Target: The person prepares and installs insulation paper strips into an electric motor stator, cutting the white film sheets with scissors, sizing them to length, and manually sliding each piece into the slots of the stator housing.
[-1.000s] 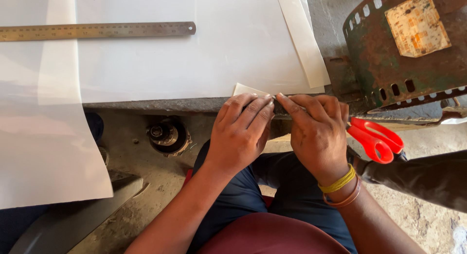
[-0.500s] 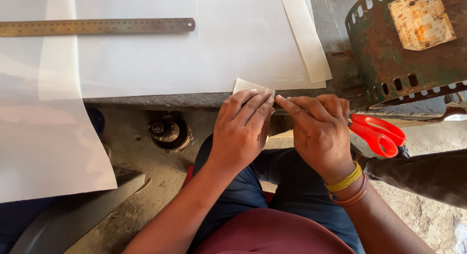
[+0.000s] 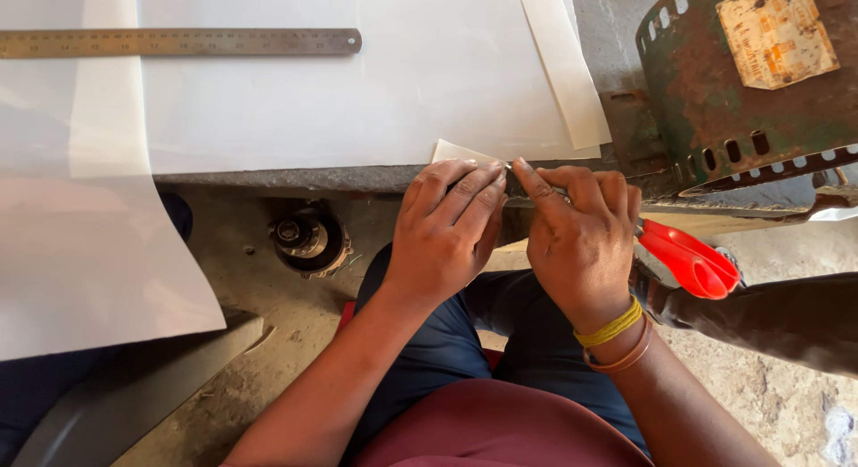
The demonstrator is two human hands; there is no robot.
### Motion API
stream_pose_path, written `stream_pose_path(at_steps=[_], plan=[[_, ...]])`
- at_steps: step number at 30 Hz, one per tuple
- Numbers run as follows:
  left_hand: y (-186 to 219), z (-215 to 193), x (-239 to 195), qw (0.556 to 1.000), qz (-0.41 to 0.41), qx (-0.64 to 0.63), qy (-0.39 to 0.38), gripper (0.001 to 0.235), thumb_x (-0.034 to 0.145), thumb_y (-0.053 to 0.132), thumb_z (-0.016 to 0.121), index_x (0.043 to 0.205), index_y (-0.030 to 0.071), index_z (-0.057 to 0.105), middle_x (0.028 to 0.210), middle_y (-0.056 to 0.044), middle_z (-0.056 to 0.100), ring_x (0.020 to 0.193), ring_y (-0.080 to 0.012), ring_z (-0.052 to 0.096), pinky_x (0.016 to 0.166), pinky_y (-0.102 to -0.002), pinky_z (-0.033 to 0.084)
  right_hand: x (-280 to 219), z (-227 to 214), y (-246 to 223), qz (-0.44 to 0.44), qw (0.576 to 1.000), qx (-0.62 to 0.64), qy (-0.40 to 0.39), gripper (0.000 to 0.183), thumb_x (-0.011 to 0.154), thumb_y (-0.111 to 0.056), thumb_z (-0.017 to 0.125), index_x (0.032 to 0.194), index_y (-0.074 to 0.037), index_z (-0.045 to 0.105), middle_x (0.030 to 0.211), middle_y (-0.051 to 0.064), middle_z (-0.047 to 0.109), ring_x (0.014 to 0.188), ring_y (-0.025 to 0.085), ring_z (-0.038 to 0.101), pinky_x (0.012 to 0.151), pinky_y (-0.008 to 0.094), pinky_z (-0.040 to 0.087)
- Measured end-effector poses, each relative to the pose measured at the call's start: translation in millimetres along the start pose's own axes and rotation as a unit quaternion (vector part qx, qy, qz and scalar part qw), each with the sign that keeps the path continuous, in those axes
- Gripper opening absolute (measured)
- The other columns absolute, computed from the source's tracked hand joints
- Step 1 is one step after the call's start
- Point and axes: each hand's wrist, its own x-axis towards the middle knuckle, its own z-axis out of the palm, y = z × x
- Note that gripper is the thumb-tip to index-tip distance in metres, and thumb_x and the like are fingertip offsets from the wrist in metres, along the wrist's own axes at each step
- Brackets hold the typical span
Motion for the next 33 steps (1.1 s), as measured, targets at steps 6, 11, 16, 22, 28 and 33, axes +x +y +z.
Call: stream_pose_path(at_steps=[6, 11, 16, 22, 28, 33], plan=[[-1, -1, 1, 1.000, 0.001, -0.004, -0.004, 0.023, 0.097, 0.007, 0.073, 0.118, 0.001, 0.071, 0.121, -0.008, 0.071, 0.117, -0.0257, 0.063, 0.107, -0.044, 0.049, 0, 3, -4, 0.004, 1.000, -0.006, 0.022, 0.045, 0.090, -0.001, 0.068, 0.130, -0.020, 0.078, 0.109, -0.002, 0.066, 0.101, 0.023, 0.055, 0.094, 0.040, 0.043], [0, -2, 1, 1.000, 0.001, -0.004, -0.004, 0.023, 0.096, 0.007, 0.074, 0.118, 0.001, 0.072, 0.120, -0.007, 0.071, 0.117, -0.0257, 0.062, 0.106, -0.044, 0.049, 0, 7, -9, 0.019, 0.999, -0.030, 0.028, 0.046, 0.091, -0.002, 0.069, 0.132, -0.019, 0.077, 0.109, -0.002, 0.065, 0.101, 0.024, 0.055, 0.094, 0.040, 0.043], [1, -6, 3, 1.000, -0.003, -0.006, -0.015, 0.026, 0.094, 0.007, 0.074, 0.119, 0.000, 0.072, 0.121, -0.009, 0.071, 0.119, -0.0270, 0.062, 0.108, -0.044, 0.049, 5, 6, -8, 0.025, 0.999, -0.028, 0.028, 0.045, 0.091, -0.002, 0.068, 0.131, -0.019, 0.077, 0.109, -0.001, 0.065, 0.101, 0.025, 0.055, 0.093, 0.041, 0.043], [-1, -6, 3, 1.000, -0.009, 0.000, -0.022, 0.025, 0.095, 0.007, 0.070, 0.119, 0.000, 0.072, 0.125, -0.010, 0.070, 0.123, -0.0285, 0.061, 0.111, -0.045, 0.048, 5, 3, -8, 0.031, 0.999, 0.005, 0.024, 0.044, 0.090, 0.000, 0.066, 0.128, -0.018, 0.078, 0.110, -0.001, 0.066, 0.103, 0.025, 0.055, 0.097, 0.041, 0.043], [0, -7, 4, 0.999, -0.023, -0.001, -0.048, 0.026, 0.099, 0.010, 0.067, 0.124, 0.000, 0.070, 0.129, -0.009, 0.069, 0.127, -0.0283, 0.060, 0.112, -0.044, 0.047, 5, 1, -5, 0.019, 1.000, 0.011, 0.007, 0.043, 0.090, 0.000, 0.066, 0.128, -0.017, 0.078, 0.114, -0.002, 0.068, 0.104, 0.024, 0.056, 0.097, 0.039, 0.042], [4, -13, 1, 0.995, -0.017, 0.026, -0.093, 0.039, 0.099, 0.016, 0.067, 0.134, -0.001, 0.065, 0.139, -0.011, 0.064, 0.132, -0.0302, 0.055, 0.115, -0.043, 0.044, 6, -1, 2, -0.019, 1.000, 0.011, -0.001, 0.042, 0.093, 0.001, 0.067, 0.129, -0.017, 0.077, 0.115, -0.003, 0.069, 0.101, 0.021, 0.056, 0.094, 0.039, 0.041]])
